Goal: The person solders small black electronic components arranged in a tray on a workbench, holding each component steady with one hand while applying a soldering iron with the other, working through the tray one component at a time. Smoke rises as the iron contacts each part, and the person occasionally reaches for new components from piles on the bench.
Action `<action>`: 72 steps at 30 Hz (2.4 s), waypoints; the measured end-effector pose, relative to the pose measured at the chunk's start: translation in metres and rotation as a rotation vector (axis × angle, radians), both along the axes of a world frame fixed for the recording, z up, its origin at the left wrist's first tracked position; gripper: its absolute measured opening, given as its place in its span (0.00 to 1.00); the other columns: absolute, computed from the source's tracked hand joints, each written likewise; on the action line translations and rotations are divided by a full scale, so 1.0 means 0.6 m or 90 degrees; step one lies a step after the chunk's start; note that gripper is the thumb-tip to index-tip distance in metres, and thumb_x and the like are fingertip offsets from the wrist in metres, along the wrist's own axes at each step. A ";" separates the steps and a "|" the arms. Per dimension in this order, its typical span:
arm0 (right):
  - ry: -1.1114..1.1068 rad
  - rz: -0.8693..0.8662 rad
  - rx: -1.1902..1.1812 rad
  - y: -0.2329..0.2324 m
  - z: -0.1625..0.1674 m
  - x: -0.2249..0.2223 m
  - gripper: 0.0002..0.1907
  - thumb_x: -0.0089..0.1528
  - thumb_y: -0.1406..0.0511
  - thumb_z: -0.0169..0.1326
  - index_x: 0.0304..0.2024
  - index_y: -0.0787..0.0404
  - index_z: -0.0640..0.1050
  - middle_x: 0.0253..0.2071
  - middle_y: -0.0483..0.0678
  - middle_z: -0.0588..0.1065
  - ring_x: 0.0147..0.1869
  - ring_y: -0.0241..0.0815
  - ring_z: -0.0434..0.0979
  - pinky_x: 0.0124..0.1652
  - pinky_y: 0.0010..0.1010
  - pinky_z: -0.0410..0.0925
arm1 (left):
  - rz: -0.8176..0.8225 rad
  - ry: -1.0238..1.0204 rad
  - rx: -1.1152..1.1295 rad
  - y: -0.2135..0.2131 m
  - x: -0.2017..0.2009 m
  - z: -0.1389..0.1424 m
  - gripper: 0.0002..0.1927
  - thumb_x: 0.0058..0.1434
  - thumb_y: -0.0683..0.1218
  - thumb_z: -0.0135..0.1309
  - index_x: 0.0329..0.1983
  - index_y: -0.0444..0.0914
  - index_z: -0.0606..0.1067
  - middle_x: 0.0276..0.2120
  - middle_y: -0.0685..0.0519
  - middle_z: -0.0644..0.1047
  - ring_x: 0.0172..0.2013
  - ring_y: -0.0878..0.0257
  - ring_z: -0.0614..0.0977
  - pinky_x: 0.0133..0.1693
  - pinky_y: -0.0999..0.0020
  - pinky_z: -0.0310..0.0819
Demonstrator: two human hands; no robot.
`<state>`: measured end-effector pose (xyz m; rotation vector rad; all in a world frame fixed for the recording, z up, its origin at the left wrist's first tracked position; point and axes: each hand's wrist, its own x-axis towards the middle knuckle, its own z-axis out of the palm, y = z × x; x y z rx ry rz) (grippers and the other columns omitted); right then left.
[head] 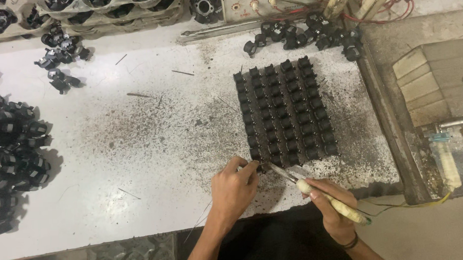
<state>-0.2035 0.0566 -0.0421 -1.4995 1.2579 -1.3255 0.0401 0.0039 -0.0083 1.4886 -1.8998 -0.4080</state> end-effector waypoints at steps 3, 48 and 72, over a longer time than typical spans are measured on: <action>0.010 -0.009 0.008 0.001 -0.003 0.000 0.15 0.62 0.70 0.55 0.49 0.72 0.80 0.37 0.55 0.83 0.37 0.41 0.84 0.37 0.27 0.75 | -0.009 0.000 0.000 -0.002 0.001 0.000 0.11 0.54 0.40 0.61 0.40 0.41 0.85 0.32 0.51 0.80 0.23 0.55 0.82 0.25 0.59 0.77; 0.068 -0.028 -0.044 -0.021 0.029 0.007 0.13 0.60 0.71 0.55 0.46 0.72 0.81 0.26 0.50 0.76 0.25 0.35 0.71 0.26 0.25 0.62 | -0.064 -0.031 0.046 -0.013 -0.002 -0.020 0.07 0.57 0.39 0.58 0.38 0.34 0.83 0.34 0.48 0.79 0.27 0.54 0.83 0.26 0.61 0.79; 0.050 -0.002 -0.066 -0.032 0.036 0.009 0.12 0.61 0.72 0.54 0.45 0.72 0.81 0.27 0.50 0.77 0.25 0.34 0.70 0.25 0.25 0.61 | -0.076 0.026 0.033 -0.018 0.010 -0.043 0.07 0.58 0.36 0.58 0.37 0.35 0.84 0.33 0.50 0.81 0.18 0.60 0.80 0.18 0.65 0.74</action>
